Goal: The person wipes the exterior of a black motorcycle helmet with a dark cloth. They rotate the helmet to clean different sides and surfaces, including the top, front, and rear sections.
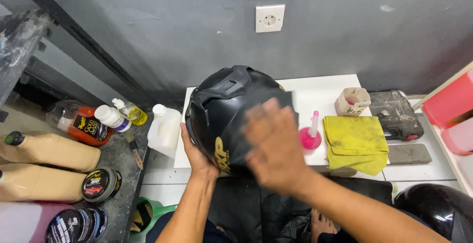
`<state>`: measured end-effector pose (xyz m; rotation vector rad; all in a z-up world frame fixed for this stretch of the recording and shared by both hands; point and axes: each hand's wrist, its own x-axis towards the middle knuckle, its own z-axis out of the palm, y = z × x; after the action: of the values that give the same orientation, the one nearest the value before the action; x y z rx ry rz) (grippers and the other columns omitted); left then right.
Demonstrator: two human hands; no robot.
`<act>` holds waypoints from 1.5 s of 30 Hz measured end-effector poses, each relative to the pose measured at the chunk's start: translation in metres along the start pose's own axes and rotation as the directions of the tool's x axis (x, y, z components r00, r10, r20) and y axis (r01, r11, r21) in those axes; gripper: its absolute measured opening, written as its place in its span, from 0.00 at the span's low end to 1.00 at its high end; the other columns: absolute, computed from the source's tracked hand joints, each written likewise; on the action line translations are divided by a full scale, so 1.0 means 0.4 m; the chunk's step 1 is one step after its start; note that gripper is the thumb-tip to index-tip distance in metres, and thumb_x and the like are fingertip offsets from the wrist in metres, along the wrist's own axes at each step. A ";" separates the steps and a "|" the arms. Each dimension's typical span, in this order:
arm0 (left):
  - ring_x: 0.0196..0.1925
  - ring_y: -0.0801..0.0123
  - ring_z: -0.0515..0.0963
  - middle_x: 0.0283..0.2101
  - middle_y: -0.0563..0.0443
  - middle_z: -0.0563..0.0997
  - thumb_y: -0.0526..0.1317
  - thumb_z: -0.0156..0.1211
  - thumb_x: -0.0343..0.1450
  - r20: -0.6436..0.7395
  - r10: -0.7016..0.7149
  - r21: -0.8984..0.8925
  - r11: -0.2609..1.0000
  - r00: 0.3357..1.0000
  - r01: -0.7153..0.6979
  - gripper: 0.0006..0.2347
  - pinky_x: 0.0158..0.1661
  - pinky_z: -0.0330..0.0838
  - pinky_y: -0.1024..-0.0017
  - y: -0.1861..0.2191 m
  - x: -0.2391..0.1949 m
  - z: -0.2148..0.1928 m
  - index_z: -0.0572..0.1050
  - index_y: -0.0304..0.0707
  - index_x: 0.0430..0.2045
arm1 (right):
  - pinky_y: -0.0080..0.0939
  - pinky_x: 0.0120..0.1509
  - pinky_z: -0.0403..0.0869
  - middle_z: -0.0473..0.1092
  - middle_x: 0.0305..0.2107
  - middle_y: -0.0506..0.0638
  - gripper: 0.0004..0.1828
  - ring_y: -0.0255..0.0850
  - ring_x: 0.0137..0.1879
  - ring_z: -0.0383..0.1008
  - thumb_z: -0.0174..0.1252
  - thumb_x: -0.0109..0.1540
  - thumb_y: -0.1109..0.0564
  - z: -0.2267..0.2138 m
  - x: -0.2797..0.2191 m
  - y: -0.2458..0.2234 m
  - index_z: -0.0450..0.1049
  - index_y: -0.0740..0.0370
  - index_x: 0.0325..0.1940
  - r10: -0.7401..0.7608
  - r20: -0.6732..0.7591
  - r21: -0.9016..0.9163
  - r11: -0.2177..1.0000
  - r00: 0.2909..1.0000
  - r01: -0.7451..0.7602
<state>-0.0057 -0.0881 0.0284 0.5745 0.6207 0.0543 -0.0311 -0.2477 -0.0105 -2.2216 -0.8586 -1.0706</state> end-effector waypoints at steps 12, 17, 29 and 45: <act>0.60 0.55 0.77 0.56 0.42 0.78 0.67 0.56 0.61 -0.002 0.067 0.077 0.995 0.998 -0.066 0.31 0.60 0.70 0.60 0.007 0.006 -0.020 0.78 0.43 0.49 | 0.48 0.79 0.47 0.60 0.67 0.56 0.28 0.47 0.75 0.54 0.36 0.71 0.45 -0.057 0.040 0.108 0.61 0.58 0.71 0.768 0.307 0.399 0.431 0.561 -0.809; 0.54 0.58 0.79 0.51 0.46 0.81 0.68 0.56 0.61 0.044 0.047 0.077 0.996 0.998 -0.050 0.29 0.58 0.71 0.62 -0.005 0.030 -0.043 0.79 0.47 0.44 | 0.57 0.79 0.45 0.58 0.66 0.66 0.26 0.60 0.75 0.52 0.42 0.68 0.55 -0.017 -0.022 0.053 0.62 0.70 0.68 0.405 -0.031 0.253 0.888 0.914 -0.385; 0.51 0.57 0.80 0.50 0.44 0.81 0.64 0.52 0.64 0.099 0.053 0.098 0.993 0.994 -0.063 0.29 0.52 0.74 0.64 -0.003 0.021 -0.044 0.77 0.41 0.48 | 0.56 0.79 0.47 0.61 0.68 0.50 0.29 0.51 0.76 0.53 0.53 0.65 0.45 -0.027 0.022 0.085 0.64 0.52 0.70 -0.006 0.097 0.103 0.995 0.995 -0.004; 0.42 0.66 0.83 0.43 0.47 0.84 0.67 0.53 0.66 0.068 -0.017 0.103 0.995 0.998 0.010 0.25 0.47 0.78 0.72 -0.042 0.075 -0.054 0.80 0.48 0.40 | 0.52 0.77 0.53 0.63 0.67 0.47 0.23 0.43 0.74 0.60 0.50 0.66 0.54 0.010 0.016 -0.055 0.70 0.52 0.66 -0.256 0.044 -0.028 0.966 0.966 0.257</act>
<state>0.0046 -0.0853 -0.0108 0.6690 0.5627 -0.0098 -0.0422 -0.2284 -0.0035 -2.2081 -1.1802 -1.1670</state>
